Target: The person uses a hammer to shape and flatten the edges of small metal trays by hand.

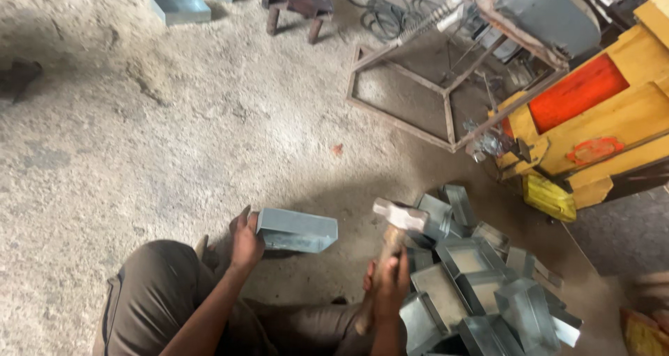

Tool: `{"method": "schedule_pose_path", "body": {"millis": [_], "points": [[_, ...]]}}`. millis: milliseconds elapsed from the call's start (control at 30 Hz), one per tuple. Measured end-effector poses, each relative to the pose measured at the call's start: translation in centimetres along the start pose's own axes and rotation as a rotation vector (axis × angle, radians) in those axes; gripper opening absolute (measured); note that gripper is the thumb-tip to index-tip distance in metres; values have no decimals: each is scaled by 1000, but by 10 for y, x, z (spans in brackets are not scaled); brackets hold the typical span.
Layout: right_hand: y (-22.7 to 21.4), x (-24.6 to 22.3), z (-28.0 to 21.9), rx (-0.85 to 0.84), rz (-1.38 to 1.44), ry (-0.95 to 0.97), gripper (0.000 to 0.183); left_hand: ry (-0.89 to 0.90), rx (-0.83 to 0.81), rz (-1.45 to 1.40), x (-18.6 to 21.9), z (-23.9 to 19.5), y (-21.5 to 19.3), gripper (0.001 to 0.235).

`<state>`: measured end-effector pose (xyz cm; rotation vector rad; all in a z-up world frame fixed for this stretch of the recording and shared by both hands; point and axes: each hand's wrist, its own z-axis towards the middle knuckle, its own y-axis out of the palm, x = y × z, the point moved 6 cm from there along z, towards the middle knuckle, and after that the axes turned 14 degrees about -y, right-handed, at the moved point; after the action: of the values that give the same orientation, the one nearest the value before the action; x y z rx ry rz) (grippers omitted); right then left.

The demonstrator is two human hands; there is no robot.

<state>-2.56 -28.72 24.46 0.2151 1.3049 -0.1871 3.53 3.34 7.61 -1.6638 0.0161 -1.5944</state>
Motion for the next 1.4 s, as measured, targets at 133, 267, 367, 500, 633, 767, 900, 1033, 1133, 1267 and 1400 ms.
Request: {"method": "schedule_pose_path", "body": {"millis": [133,267,367,500,633,767,900,1033,1133,1267,1400], "points": [[8,-57,3,-32,54,-135,50,132,-62,75,68,26,-41,53],[20,-103,-7,-84,-4,-295,47,440,-132,751,151,18,-47,54],[33,-129,-5,-107,58,-418,51,446,-167,754,173,12,-57,30],[54,-109,17,-100,-118,-372,62,479,-97,766,180,15,-54,24],[78,-77,17,-469,-758,-415,61,449,-154,768,176,16,-53,21],[67,-64,30,-610,-862,-149,57,437,-222,942,177,23,-47,32],[65,-84,19,-373,-624,-292,60,422,-199,836,184,19,-55,23],[73,-56,10,-294,-542,-237,60,452,-146,788,183,18,-57,21],[77,-36,20,-380,-556,-369,57,425,-139,726,178,25,-54,23],[48,-8,8,-291,-405,-100,53,287,-168,572,148,27,-53,56],[23,1,3,-165,-349,6,59,-9,-69,-110,82,24,-61,55]]}}
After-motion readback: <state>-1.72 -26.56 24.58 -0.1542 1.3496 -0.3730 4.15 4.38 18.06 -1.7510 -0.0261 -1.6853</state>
